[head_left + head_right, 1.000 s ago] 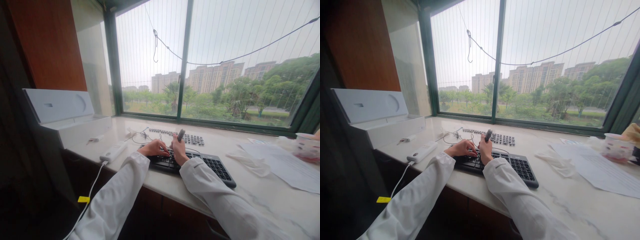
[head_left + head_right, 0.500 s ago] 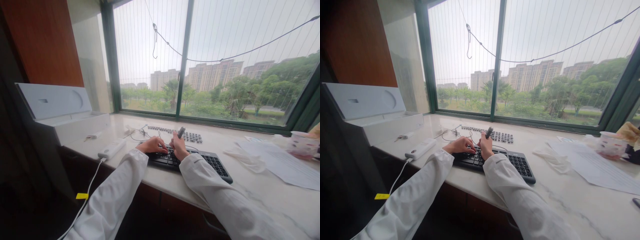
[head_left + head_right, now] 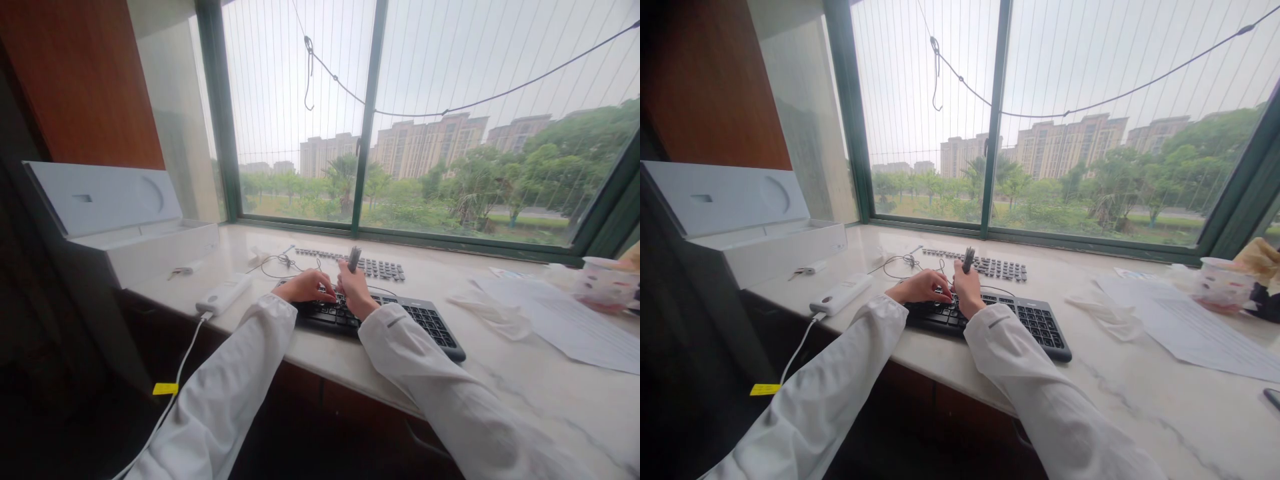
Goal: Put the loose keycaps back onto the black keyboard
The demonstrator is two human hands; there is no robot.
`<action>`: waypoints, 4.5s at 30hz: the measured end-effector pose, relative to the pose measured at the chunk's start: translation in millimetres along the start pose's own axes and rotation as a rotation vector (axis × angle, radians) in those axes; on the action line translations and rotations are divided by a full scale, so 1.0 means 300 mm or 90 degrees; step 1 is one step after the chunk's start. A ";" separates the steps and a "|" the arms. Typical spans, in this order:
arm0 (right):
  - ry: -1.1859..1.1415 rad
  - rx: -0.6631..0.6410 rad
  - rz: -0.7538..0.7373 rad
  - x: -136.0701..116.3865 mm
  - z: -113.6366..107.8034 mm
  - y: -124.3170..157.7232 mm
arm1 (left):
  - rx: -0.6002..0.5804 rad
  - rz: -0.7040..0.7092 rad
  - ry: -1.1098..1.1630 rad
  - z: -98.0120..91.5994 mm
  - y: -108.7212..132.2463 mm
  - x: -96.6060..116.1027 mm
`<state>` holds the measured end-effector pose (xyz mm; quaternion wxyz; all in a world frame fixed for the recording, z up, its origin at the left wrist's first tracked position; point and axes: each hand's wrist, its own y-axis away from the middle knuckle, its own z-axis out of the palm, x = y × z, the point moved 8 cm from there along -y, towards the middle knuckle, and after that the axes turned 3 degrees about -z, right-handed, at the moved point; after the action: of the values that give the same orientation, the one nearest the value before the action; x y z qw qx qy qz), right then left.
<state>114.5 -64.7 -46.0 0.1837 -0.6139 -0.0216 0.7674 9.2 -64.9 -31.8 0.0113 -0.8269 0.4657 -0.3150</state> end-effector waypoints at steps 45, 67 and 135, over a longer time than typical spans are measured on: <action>0.299 -0.112 -0.368 -0.124 0.081 0.122 | 0.036 0.010 0.000 0.028 -0.013 -0.089; 0.686 -0.138 -0.502 -0.219 0.016 0.076 | 0.119 -0.001 -0.072 -0.030 0.009 0.022; 0.931 -0.391 -0.396 -0.118 -0.026 0.052 | 0.247 -0.014 -0.313 -0.087 0.039 0.059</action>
<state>124.2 -91.7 -18.9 0.1794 -0.9439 -0.2721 0.0528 -6.9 -78.1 -5.6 0.2773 -0.8659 0.3711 -0.1888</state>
